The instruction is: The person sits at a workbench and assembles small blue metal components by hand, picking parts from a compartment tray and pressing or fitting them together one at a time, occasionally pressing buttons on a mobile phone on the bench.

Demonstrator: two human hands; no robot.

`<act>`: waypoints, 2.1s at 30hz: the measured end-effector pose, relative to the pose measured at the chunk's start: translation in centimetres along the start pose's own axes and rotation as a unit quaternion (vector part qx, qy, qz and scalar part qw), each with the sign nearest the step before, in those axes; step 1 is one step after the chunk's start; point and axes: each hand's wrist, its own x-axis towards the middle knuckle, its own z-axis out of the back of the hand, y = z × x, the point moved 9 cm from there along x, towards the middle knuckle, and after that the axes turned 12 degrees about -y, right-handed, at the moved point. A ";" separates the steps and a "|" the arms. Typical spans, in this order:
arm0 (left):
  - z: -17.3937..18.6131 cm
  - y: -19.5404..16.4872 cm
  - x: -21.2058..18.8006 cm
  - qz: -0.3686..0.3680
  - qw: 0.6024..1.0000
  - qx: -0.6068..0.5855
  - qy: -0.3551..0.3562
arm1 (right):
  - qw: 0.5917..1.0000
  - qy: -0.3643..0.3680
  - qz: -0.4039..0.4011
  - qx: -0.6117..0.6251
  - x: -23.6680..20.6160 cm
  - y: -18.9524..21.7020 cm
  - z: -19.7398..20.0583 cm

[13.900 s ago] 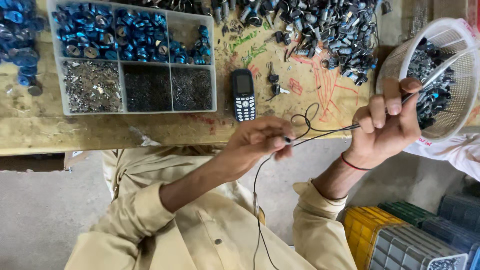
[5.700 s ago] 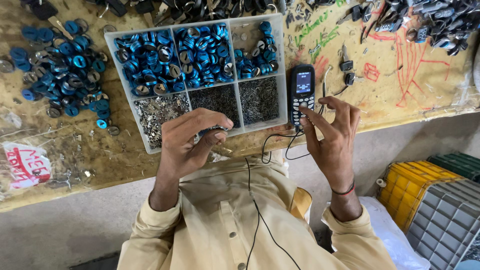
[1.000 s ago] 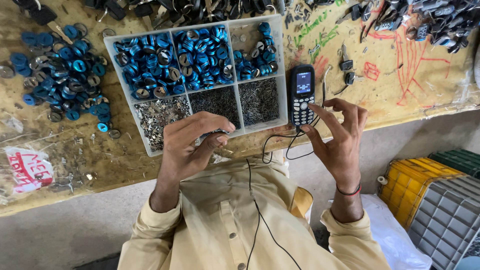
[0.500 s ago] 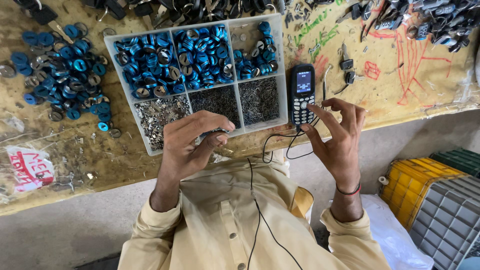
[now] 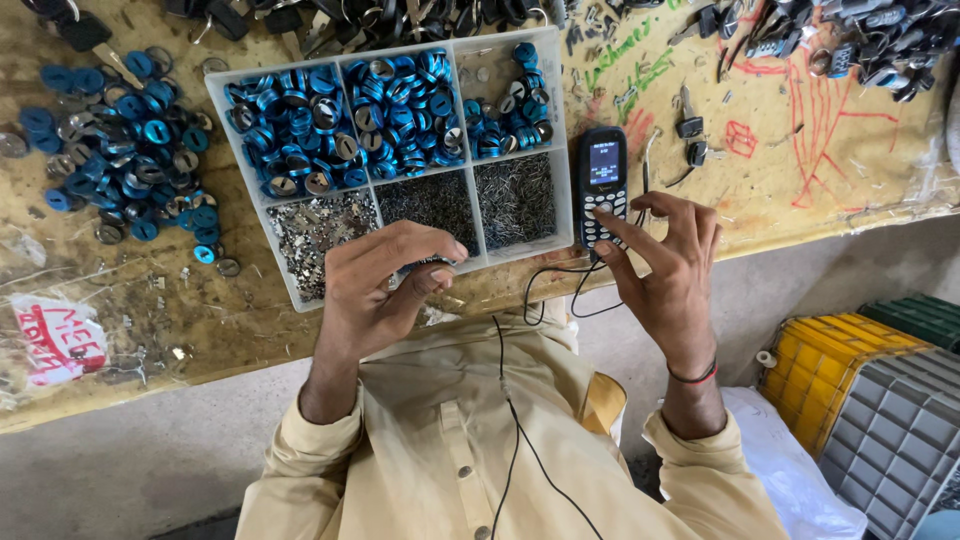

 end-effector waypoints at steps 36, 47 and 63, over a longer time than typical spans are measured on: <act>-0.1 -0.2 0.1 -0.005 1.000 0.000 0.006 | 1.000 0.002 -0.001 -0.005 -0.2 0.0 0.2; 0.0 -0.3 0.1 -0.004 1.000 0.007 0.007 | 1.000 0.000 -0.001 0.007 -0.2 0.0 0.2; 0.0 0.0 0.0 0.013 1.000 0.000 0.008 | 0.997 -0.070 -0.035 0.021 -0.6 -2.3 1.4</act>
